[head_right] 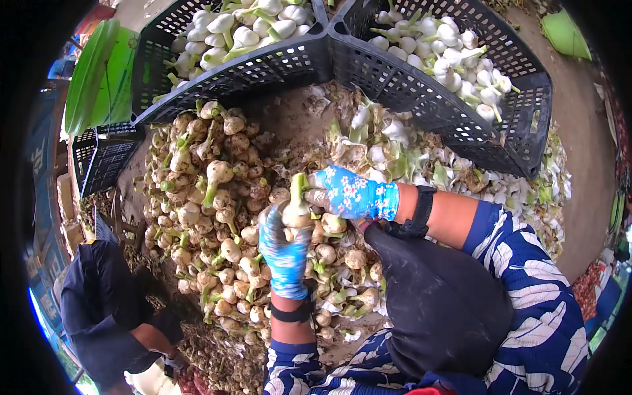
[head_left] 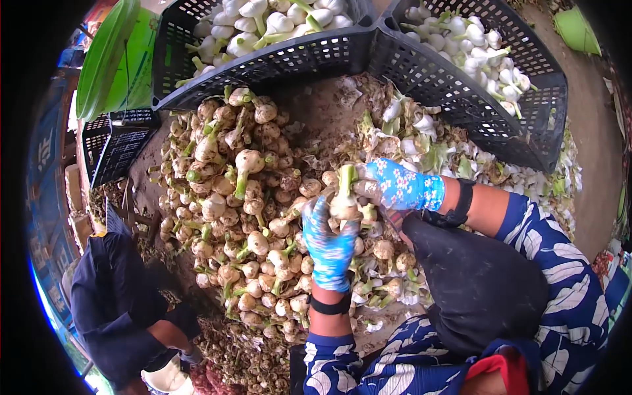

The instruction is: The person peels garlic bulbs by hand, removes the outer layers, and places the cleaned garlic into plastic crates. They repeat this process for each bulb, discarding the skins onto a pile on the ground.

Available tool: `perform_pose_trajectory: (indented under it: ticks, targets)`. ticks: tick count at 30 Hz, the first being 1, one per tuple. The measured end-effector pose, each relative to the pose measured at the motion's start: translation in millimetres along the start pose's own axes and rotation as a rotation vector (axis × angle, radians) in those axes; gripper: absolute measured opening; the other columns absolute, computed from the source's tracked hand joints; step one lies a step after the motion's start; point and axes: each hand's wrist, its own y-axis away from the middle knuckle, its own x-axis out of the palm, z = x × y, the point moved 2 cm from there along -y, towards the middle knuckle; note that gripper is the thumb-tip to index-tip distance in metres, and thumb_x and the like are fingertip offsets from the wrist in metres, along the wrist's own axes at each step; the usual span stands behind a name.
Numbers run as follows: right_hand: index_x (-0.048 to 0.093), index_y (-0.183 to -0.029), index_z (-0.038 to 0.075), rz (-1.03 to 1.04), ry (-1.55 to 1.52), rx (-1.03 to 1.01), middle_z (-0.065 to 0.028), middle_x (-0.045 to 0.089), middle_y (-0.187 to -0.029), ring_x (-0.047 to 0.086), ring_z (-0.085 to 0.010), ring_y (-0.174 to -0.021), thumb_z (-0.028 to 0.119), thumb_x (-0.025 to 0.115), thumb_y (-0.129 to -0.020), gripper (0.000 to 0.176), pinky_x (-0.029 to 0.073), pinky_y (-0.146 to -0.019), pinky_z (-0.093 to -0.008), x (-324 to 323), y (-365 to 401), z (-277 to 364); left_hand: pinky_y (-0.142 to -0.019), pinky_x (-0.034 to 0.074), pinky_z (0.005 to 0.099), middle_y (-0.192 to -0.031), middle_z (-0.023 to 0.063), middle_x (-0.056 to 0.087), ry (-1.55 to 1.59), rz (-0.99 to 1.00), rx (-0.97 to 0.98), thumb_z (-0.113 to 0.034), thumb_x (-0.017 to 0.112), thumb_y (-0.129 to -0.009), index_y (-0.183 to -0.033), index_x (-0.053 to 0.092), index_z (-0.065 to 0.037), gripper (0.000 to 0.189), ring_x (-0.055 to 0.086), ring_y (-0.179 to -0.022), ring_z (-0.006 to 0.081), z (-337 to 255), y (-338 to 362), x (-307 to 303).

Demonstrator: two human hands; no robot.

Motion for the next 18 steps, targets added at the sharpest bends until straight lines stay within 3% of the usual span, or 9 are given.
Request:
perform_pose_trajectory:
  ticks: [2,4,6,7,8,10,12,14,18]
  targets:
    - [0.061,-0.094,0.005,0.034,-0.640,0.508,-0.0032,0.058,-0.064,0.052,-0.0147,-0.052,0.024,0.056,-0.088,0.021,0.041,-0.048,-0.0292,-7.1,4.1,8.9,-0.072,0.047,0.0367,-0.102,0.0148,0.059,1.444,0.340,-0.697,-0.031,0.064,-0.079,-0.113,0.054,-0.003,0.046,0.056,-0.084,0.0271,4.2,-0.2,4.8]
    - [0.061,-0.094,0.004,0.073,-0.968,0.652,-0.0007,0.057,-0.064,0.048,-0.0083,-0.051,0.025,0.057,-0.088,0.022,0.039,-0.044,-0.0255,-8.4,15.5,6.2,-0.058,0.048,0.0354,-0.096,0.0128,0.062,1.737,-0.239,-1.234,-0.043,0.053,-0.087,-0.113,0.054,-0.001,0.050,0.060,-0.072,0.0242,-11.6,7.0,20.2]
    - [0.061,-0.096,0.002,0.144,-0.791,0.764,0.0002,0.059,-0.071,0.050,-0.0041,-0.058,0.026,0.056,-0.088,0.025,0.036,-0.046,-0.0198,-17.4,21.3,-0.7,-0.068,0.050,0.0355,-0.101,0.0152,0.061,1.536,0.210,-0.806,-0.042,0.051,-0.089,-0.115,0.053,-0.001,0.049,0.060,-0.085,0.0241,-1.4,6.8,16.7]
    - [0.061,-0.096,0.004,0.203,-0.652,0.727,-0.0044,0.060,-0.071,0.055,-0.0117,-0.058,0.026,0.055,-0.088,0.025,0.040,-0.048,-0.0255,-22.1,22.5,-3.1,-0.071,0.050,0.0335,-0.106,0.0155,0.059,0.877,0.157,-0.812,-0.044,0.051,-0.089,-0.115,0.052,0.000,0.052,0.060,-0.086,0.0223,-12.0,3.7,3.4]
    - [0.061,-0.096,0.004,0.203,-0.661,0.732,-0.0044,0.060,-0.071,0.055,-0.0117,-0.058,0.026,0.055,-0.088,0.025,0.040,-0.048,-0.0255,-19.2,24.9,0.0,-0.073,0.049,0.0294,-0.103,0.0132,0.060,0.308,-0.022,-0.479,-0.042,0.055,-0.088,-0.116,0.051,0.001,0.052,0.060,-0.085,0.0167,2.9,8.4,5.5]
    - [0.061,-0.094,0.004,0.020,0.056,0.166,-0.0114,0.060,-0.070,0.059,-0.0260,-0.061,0.025,0.052,-0.088,0.023,0.045,-0.054,-0.0352,-22.9,16.8,15.3,-0.072,0.048,0.0285,-0.101,0.0111,0.061,0.445,-0.233,-0.307,-0.029,0.062,-0.086,-0.115,0.052,0.001,0.043,0.059,-0.083,0.0140,-20.0,3.3,3.5]
    - [0.059,-0.087,0.003,0.081,0.185,0.101,-0.0169,0.057,-0.068,0.059,-0.0359,-0.069,0.018,0.051,-0.082,0.018,0.047,-0.061,-0.0424,-21.6,16.5,30.9,-0.072,0.048,0.0269,-0.098,0.0069,0.061,0.479,-0.113,-0.369,-0.007,0.064,-0.081,-0.109,0.056,0.001,0.030,0.057,-0.079,0.0124,-29.4,0.7,15.2]
    - [0.059,-0.084,0.003,0.231,0.132,0.174,-0.0175,0.057,-0.068,0.059,-0.0363,-0.069,0.017,0.053,-0.077,0.017,0.047,-0.062,-0.0433,-22.5,15.6,25.6,-0.071,0.048,0.0270,-0.093,0.0058,0.062,0.664,0.088,-0.536,-0.005,0.062,-0.080,-0.104,0.058,0.000,0.024,0.057,-0.077,0.0118,-16.7,-1.8,21.1]
    - [0.059,-0.083,0.002,0.206,0.167,0.177,-0.0158,0.058,-0.067,0.059,-0.0351,-0.066,0.018,0.058,-0.071,0.019,0.047,-0.059,-0.0434,-36.4,25.5,16.5,-0.075,0.047,0.0269,-0.086,0.0059,0.063,0.570,0.039,-0.619,-0.005,0.060,-0.083,-0.095,0.061,0.002,0.014,0.056,-0.080,0.0122,-0.3,4.2,35.3]
